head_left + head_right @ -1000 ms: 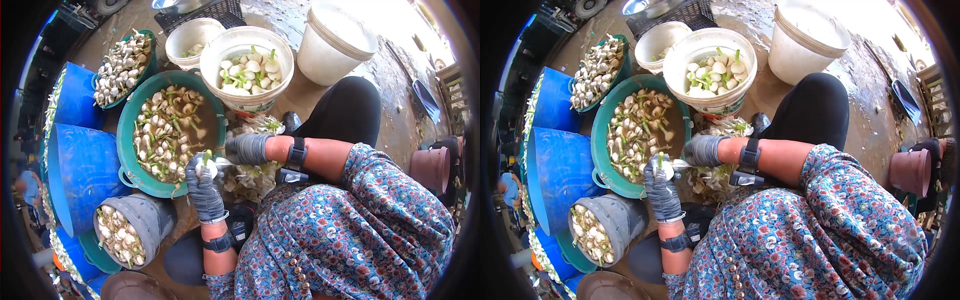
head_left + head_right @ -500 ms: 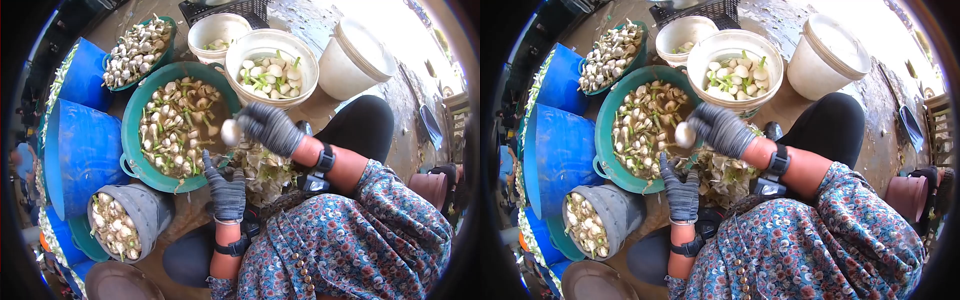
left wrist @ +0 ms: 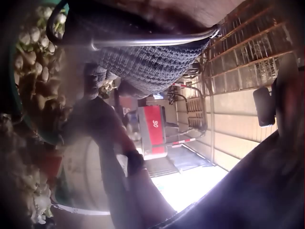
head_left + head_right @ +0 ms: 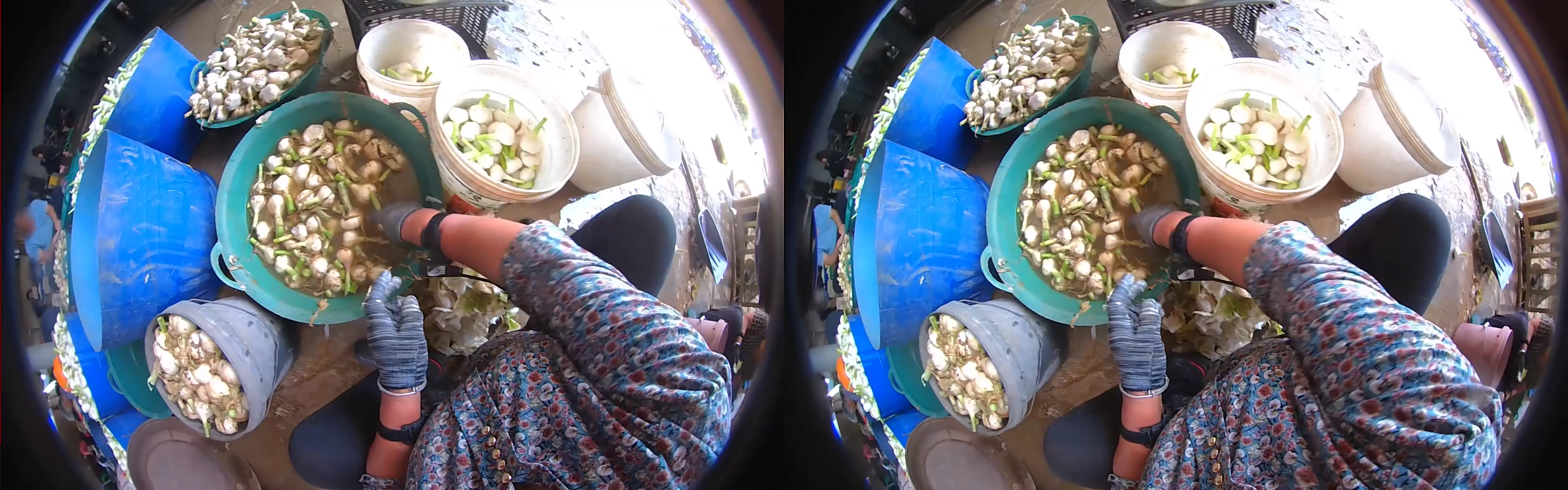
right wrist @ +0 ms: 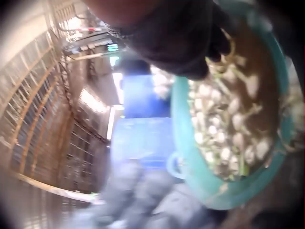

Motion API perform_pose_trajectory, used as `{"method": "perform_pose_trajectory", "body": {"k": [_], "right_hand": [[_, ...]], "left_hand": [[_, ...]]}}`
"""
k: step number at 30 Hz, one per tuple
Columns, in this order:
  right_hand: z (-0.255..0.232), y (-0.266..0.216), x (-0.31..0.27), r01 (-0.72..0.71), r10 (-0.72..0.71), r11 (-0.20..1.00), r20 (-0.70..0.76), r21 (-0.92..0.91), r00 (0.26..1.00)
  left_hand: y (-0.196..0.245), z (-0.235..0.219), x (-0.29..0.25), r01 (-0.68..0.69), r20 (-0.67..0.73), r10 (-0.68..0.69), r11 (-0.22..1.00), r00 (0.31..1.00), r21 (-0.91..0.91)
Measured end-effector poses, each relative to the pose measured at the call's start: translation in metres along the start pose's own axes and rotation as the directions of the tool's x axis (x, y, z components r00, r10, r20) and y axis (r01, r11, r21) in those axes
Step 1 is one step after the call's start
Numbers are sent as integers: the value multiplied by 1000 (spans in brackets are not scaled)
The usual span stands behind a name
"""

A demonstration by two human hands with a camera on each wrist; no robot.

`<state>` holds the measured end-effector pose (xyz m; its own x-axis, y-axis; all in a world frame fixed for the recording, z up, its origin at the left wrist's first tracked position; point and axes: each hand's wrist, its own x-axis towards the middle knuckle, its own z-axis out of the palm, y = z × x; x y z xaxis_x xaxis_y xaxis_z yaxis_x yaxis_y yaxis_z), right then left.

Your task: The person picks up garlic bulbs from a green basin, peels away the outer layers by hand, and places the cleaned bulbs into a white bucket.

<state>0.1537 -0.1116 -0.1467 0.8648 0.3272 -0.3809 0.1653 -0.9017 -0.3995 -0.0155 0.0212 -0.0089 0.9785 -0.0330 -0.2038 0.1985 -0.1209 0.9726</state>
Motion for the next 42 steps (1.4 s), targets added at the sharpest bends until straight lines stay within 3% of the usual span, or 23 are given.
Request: {"method": "perform_pose_trajectory", "body": {"k": [2, 6, 8, 9, 10, 11, 12, 14, 15, 16, 18, 19, 21, 22, 24, 25, 30, 32, 34, 38, 40, 41, 42], "right_hand": [[35, 9, 21, -83, 106, 977, 108, -198, 989], [-1, -6, -5, 5, 50, 980, 269, -201, 962], [-29, -11, -26, 0, -51, 955, 165, 295, 985], [-36, -10, -40, 28, -83, 861, 87, 507, 993], [-57, -19, -61, 4, -112, 745, 119, 668, 987], [-71, -25, -80, 12, -130, 684, 106, 729, 986], [-79, -28, -98, 22, -147, 617, 88, 787, 985], [-86, -33, -126, 26, -241, 393, 76, 919, 968], [-79, -36, -131, 173, -281, 418, -54, 892, 958], [-82, -38, -141, 310, -327, 517, -150, 798, 933], [-84, -43, -152, 401, -349, 579, -229, 710, 909], [-90, -45, -164, 404, -342, 578, -239, 709, 909], [-105, -48, -188, 224, -184, 820, -128, 527, 974], [-104, -47, -195, 226, -179, 819, -140, 527, 974], [-100, -44, -208, 370, -125, 856, -549, 361, 826], [-99, -44, -214, 396, -93, 838, -617, 375, 782], [-98, -48, -227, 358, -83, 887, -662, 291, 745], [-99, -51, -230, 249, -43, 938, -631, 242, 774], [-102, -52, -233, 254, -43, 936, -639, 243, 768], [-99, -53, -229, 173, 113, 880, -548, 442, 829], [-97, -41, -218, 62, 261, 522, -228, 851, 938], [-88, -26, -212, 89, 247, 491, -237, 866, 940], [-93, -16, -208, 61, 286, 353, -170, 933, 943]], "left_hand": [[-1, -4, 3, 28, 5, -28, 1000, 1000, -3], [4, -5, 3, 83, -45, -87, 992, 995, -98], [-3, -6, 7, 11, -78, -13, 1000, 997, -16], [0, -5, 9, 28, -139, -34, 998, 990, -48], [2, -6, 10, 39, -197, -53, 996, 979, -78], [-8, -8, 11, 60, -185, -100, 976, 978, -210], [-15, -11, 13, 63, -178, -102, 976, 979, -210], [-13, -11, 18, 204, -139, -248, 940, 959, -272], [-11, -5, 18, 195, -33, -248, 830, 968, -523], [-8, -1, 18, 193, -29, -243, 833, 970, -518], [-2, 5, 15, 191, 5, -221, 832, 975, -520], [-8, 4, 18, 170, -6, -199, 855, 980, -490], [-5, 9, 16, 136, -41, -174, 874, 984, -467], [-3, 12, 16, 100, -83, -153, 889, 985, -447], [0, 18, 13, 68, -92, -129, 869, 987, -490], [5, 20, 12, 66, -111, -125, 901, 986, -429], [13, 32, 4, 29, -114, -68, 949, 991, -314], [15, 32, 2, 7, -104, -37, 961, 994, -278], [13, 32, 0, -12, -96, -12, 969, 995, -246], [7, 23, -2, -86, -14, 85, 961, 996, -265], [24, 24, -12, -67, 58, 100, 909, 993, -412], [25, 21, -14, -3, 123, 82, 843, 989, -539], [25, 17, -14, -4, 122, 83, 842, 989, -539]]}}
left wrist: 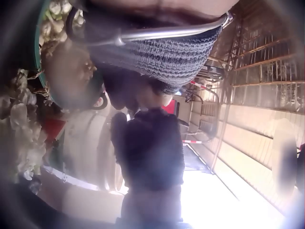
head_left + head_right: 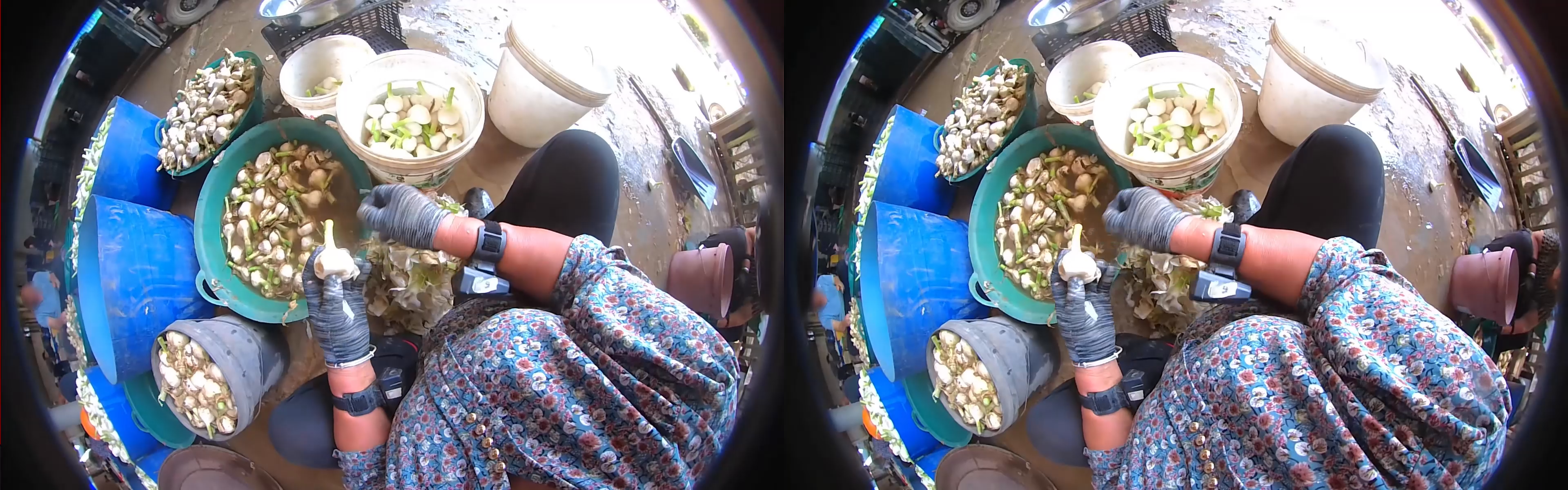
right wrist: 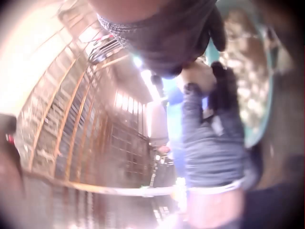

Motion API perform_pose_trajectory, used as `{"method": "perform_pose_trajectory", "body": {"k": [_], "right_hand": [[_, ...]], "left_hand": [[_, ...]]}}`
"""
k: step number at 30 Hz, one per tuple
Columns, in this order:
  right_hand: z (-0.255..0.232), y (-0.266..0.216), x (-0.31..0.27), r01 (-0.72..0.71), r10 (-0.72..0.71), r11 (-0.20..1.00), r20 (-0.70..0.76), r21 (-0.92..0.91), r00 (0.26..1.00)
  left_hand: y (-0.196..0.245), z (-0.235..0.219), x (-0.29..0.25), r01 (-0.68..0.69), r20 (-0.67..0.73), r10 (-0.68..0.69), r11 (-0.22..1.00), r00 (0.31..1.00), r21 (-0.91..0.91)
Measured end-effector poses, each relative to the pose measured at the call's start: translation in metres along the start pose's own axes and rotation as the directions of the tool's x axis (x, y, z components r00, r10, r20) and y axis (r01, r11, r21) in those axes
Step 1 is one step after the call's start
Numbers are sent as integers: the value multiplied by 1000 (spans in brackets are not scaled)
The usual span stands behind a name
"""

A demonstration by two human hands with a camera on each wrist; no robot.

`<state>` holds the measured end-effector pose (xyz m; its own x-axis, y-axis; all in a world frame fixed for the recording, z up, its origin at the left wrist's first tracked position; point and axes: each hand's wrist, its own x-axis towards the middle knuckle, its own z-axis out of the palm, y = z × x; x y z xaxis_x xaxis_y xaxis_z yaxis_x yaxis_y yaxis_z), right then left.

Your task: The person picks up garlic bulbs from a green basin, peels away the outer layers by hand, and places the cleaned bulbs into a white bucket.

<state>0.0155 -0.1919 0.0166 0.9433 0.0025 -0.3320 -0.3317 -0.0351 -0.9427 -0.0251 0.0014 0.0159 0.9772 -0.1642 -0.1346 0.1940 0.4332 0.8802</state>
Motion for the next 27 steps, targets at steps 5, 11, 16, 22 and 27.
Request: {"method": "perform_pose_trajectory", "body": {"k": [5, 11, 16, 22, 27], "right_hand": [[0, -27, -29, 287, -368, 852, -110, -438, 923], [23, -32, -48, 519, -570, 600, 130, -609, 811], [24, -37, -51, 450, -527, 566, 116, -691, 842], [0, -10, -10, 194, -353, 834, -228, -517, 908], [-13, -15, -24, 348, -455, 818, -146, -459, 878]], "left_hand": [[0, -8, -1, 35, 11, -34, 998, 999, -60], [-4, -3, 3, 14, -134, 12, 982, 991, 191], [-11, -12, 3, -61, -88, 93, 947, 992, 314], [9, 6, -10, -96, 49, 89, 980, 995, 177], [5, -4, -6, -12, 14, 11, 999, 1000, 38]]}}
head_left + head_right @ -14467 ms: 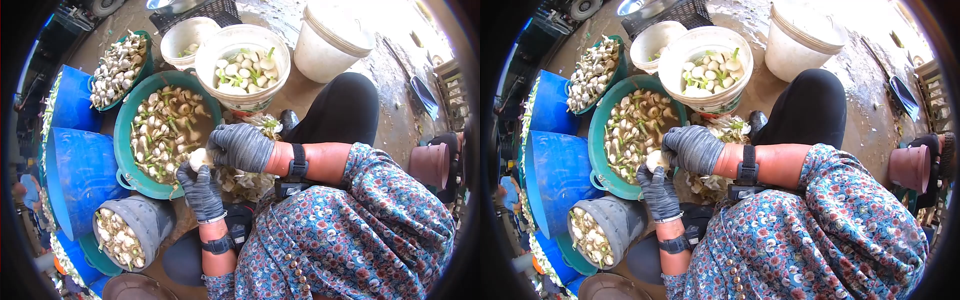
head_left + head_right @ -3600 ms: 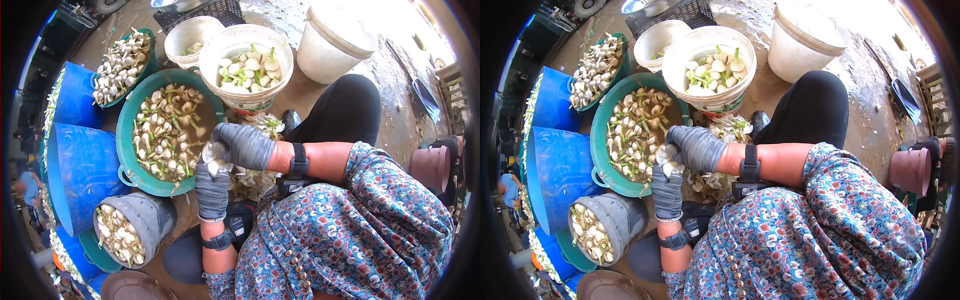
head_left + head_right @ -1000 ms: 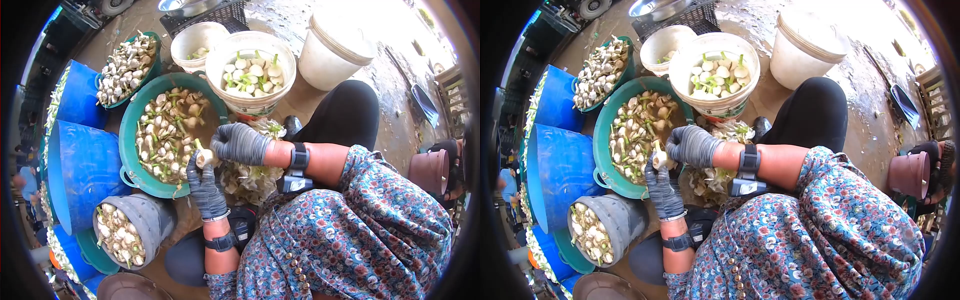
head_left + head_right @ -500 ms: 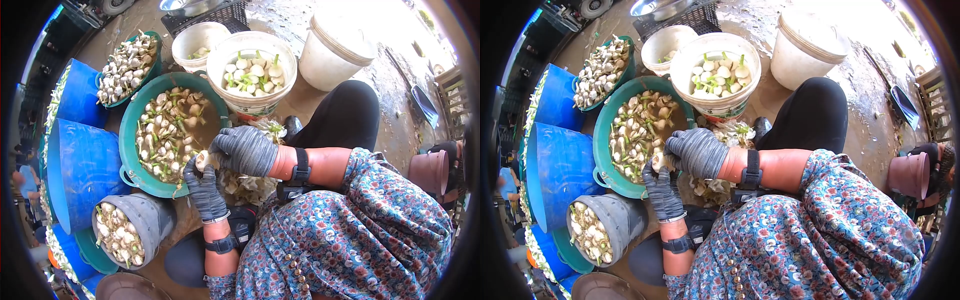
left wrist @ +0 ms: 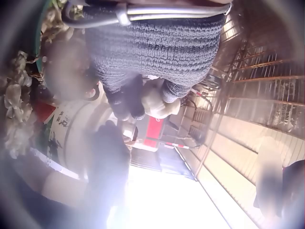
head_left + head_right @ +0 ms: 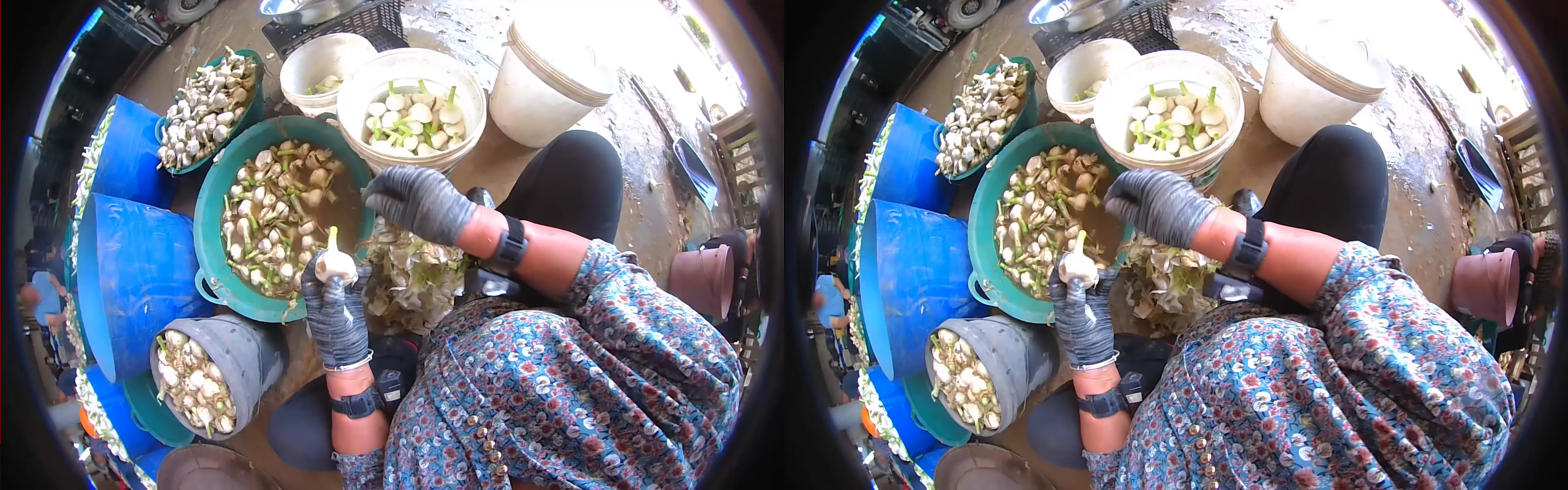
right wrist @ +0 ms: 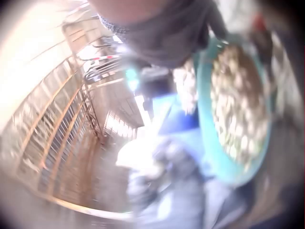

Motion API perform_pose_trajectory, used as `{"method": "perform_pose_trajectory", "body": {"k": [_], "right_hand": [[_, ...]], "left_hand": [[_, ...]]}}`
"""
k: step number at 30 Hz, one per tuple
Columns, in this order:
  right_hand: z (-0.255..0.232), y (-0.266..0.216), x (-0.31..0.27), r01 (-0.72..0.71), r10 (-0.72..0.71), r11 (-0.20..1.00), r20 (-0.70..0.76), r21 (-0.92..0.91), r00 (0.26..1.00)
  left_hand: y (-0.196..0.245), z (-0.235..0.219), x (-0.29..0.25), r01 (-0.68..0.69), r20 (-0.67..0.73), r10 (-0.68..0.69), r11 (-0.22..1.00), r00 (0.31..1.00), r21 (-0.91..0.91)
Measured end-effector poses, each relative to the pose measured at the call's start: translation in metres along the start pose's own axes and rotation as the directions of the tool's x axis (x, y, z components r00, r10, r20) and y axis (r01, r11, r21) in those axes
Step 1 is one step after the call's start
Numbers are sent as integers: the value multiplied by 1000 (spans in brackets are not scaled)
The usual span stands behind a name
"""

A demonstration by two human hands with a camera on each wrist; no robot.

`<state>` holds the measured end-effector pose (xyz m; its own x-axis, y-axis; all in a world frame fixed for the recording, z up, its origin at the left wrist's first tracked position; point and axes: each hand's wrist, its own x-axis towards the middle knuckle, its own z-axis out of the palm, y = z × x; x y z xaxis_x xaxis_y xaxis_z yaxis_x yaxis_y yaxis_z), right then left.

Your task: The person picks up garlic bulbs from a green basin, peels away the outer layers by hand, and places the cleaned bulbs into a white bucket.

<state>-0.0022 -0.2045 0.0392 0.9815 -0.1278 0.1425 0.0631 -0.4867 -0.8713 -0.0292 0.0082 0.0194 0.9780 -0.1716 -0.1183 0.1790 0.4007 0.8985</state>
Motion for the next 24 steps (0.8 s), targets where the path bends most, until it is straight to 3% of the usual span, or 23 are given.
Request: {"method": "perform_pose_trajectory", "body": {"k": [1, 2, 3, 5, 10, 12, 13, 15, 17, 18, 19, 21, 22, 23, 24], "right_hand": [[-4, -17, -6, 162, -164, 984, 11, 79, 986], [-5, -29, -11, 273, -269, 961, 72, -52, 960], [-7, -42, -18, 280, -275, 959, 119, -34, 954], [4, -40, -22, 336, -313, 929, 154, -154, 937], [5, -44, -21, 281, -226, 902, 196, -329, 954], [6, -39, -19, 224, -210, 963, 102, -148, 972], [7, -35, -15, 218, -204, 965, 103, -147, 974], [7, -19, 0, -109, 108, 994, 30, 26, 994], [-3, 13, 21, -260, 275, 952, 75, -161, 959], [-8, 20, 23, -270, 277, 957, 54, -111, 959], [-10, 25, 21, -219, 213, 954, -51, -205, 976], [-11, 21, 12, 27, -31, 998, -90, -48, 995], [-16, 9, 12, 256, -259, 963, -18, -82, 966], [-21, -4, 13, 473, -470, 875, 58, -101, 881], [-18, -14, 11, 567, -550, 812, 144, -135, 822]], "left_hand": [[-2, 1, 1, 2, -42, 2, 995, 999, 98], [2, 9, 0, 42, -62, -39, 998, 997, 43], [0, 10, 2, 42, -57, -39, 998, 998, 42], [-6, 6, 4, 5, -84, 14, 973, 996, 229], [-24, -1, 13, -57, -66, 80, 955, 995, 291], [-14, 4, 6, -62, -14, 68, 963, 998, 261], [-9, 9, 3, -71, 41, 64, 971, 997, 226], [-4, 15, 0, -94, 71, 79, 967, 994, 235], [-1, 15, 0, 38, 156, -39, 999, 987, 9], [1, 14, 0, 80, 156, -78, 997, 985, -11], [2, 13, 1, 80, 153, -78, 997, 985, -9], [2, 10, 4, 137, 191, -95, 965, 977, -225], [1, 7, 6, 177, 168, -141, 959, 976, -220], [1, 8, 5, 177, 168, -142, 959, 976, -220], [4, 16, 5, 147, 169, -125, 981, 978, -129]]}}
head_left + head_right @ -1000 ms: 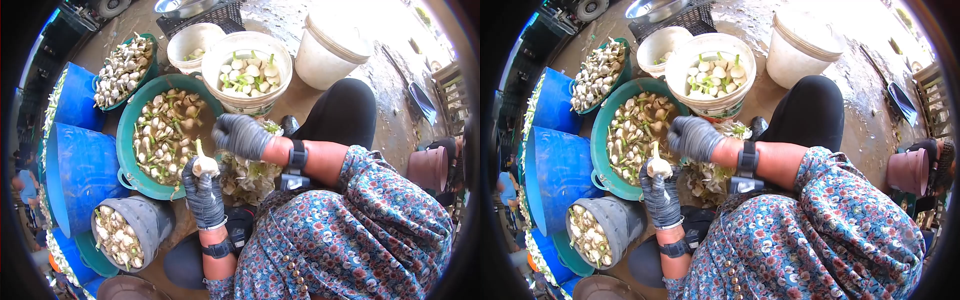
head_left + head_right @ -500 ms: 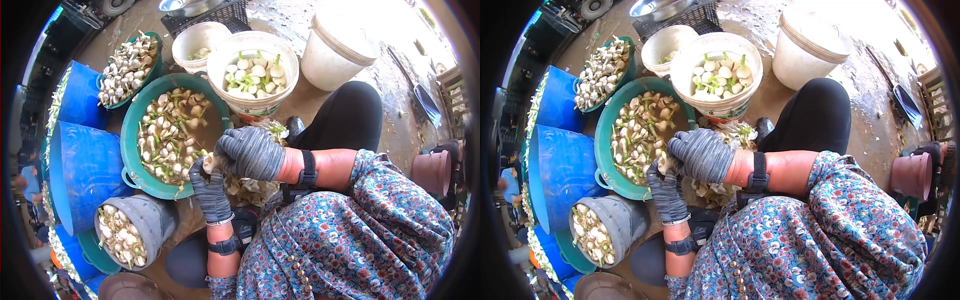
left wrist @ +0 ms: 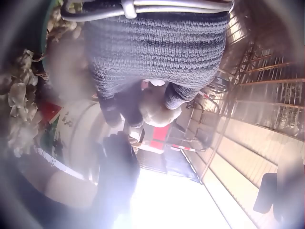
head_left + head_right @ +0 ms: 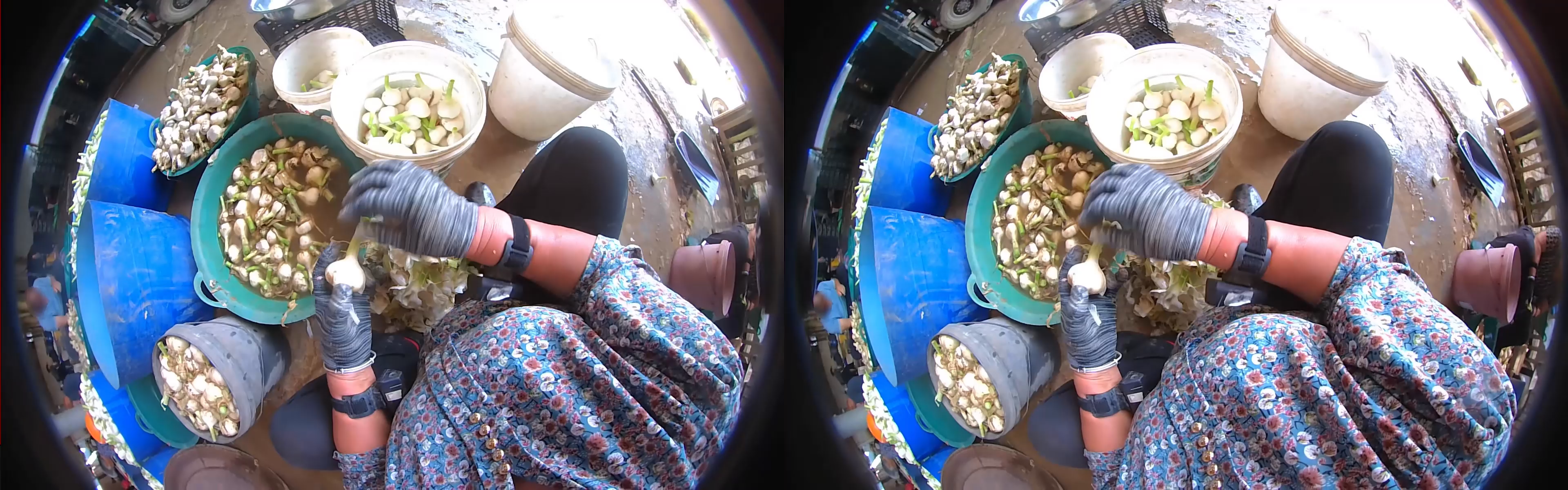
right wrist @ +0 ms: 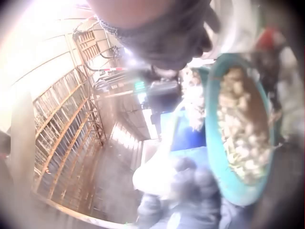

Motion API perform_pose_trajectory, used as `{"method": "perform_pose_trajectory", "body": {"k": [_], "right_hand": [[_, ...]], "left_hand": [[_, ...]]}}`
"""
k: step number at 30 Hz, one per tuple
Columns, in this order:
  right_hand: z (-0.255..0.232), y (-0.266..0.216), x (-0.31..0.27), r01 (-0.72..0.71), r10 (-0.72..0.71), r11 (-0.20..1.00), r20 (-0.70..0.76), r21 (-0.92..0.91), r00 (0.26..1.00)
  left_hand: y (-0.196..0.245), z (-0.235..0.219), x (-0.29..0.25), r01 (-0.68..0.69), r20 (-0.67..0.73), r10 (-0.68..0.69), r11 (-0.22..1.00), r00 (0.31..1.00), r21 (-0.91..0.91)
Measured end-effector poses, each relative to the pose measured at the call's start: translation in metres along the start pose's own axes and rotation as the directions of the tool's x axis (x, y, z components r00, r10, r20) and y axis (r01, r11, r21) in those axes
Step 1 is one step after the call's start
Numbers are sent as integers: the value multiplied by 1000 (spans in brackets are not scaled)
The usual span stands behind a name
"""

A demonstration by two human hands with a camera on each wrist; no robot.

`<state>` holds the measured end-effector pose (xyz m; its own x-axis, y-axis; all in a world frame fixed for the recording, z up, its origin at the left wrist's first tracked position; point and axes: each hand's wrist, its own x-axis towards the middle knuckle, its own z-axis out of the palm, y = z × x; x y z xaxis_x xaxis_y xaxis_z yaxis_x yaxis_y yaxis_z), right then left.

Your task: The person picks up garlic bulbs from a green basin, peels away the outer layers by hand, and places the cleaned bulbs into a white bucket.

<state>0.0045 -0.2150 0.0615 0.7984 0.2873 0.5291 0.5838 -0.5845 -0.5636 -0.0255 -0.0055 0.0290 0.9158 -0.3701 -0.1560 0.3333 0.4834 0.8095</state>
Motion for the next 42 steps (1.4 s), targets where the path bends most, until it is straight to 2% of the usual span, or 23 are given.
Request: {"method": "perform_pose_trajectory", "body": {"k": [1, 4, 6, 10, 12, 13, 15, 17, 20, 21, 22, 24, 27, 28, 29, 31, 33, 35, 36, 37, 39, 41, 42], "right_hand": [[3, -6, -1, 77, -76, 996, 29, -42, 997], [11, -12, -8, 104, -102, 995, 153, -9, 983], [13, -14, -11, -17, 33, 997, 239, -69, 971], [11, -19, -14, -72, 86, 995, 262, -63, 961], [15, -21, -16, -330, 306, 944, 320, 23, 897], [18, -20, -16, -334, 310, 942, 320, 23, 895], [24, -19, -17, -532, 449, 835, 388, 137, 805], [25, -17, -18, -559, 479, 820, 388, 123, 788], [25, -13, -21, -658, 522, 743, 508, 125, 685], [25, -9, -23, -658, 521, 743, 509, 125, 685], [28, -4, -28, -653, 493, 718, 488, 240, 721], [27, 3, -31, -580, 382, 667, 454, 468, 805], [20, -1, -31, -582, 333, 699, 530, 415, 780], [34, 3, -36, -516, 350, 693, 390, 504, 852], [40, 3, -40, -515, 349, 693, 391, 504, 852], [44, -5, -38, -663, 561, 640, 352, 390, 749], [46, -10, -37, -671, 585, 631, 328, 390, 742], [46, -13, -37, -601, 548, 733, 247, 319, 799], [41, -15, -36, -568, 526, 752, 216, 335, 823], [39, -16, -34, -566, 523, 752, 218, 338, 824], [35, -15, -31, -468, 386, 674, 267, 572, 883], [34, -6, -36, -536, 415, 702, 343, 469, 843], [33, -5, -34, -555, 426, 729, 369, 401, 826]], "left_hand": [[1, 5, 0, -15, 7, 14, 995, 1000, 98], [-5, 2, 2, 14, -12, -12, 982, 1000, 189], [-6, -5, 2, 62, -24, -58, 957, 998, 282], [-5, -8, 2, 77, 0, -83, 922, 997, 381], [-2, -7, 1, 32, 68, -78, 858, 995, 512], [0, -6, 0, 36, 69, -82, 858, 994, 512], [1, -3, -1, -12, 128, -79, 809, 989, 588], [-2, -6, -1, -56, 182, -78, 774, 980, 631], [-7, -9, -1, -162, 267, -48, 689, 962, 706], [-7, -9, 0, -225, 303, -14, 636, 953, 738], [-6, -9, 0, -225, 301, -12, 634, 954, 740], [-2, -4, -2, -153, 258, -17, 767, 966, 623], [0, 9, -3, -66, 205, -81, 779, 976, 623], [-4, 4, -1, -230, 288, 8, 622, 958, 748], [-3, 4, -1, -230, 287, 9, 622, 958, 748], [-1, 5, -3, -246, 297, -11, 532, 955, 811], [-6, 3, 0, -292, 330, 26, 536, 944, 792], [-16, -5, 2, -109, 161, 11, 781, 987, 615], [-18, -9, 5, -30, 103, -29, 846, 994, 532], [-18, -14, 9, -31, 100, -27, 845, 995, 534], [-16, -19, 17, 45, 165, -152, 853, 975, 520], [-20, -9, 9, -21, 211, -96, 870, 973, 493], [-21, -7, 5, -62, 193, -63, 814, 979, 578]]}}
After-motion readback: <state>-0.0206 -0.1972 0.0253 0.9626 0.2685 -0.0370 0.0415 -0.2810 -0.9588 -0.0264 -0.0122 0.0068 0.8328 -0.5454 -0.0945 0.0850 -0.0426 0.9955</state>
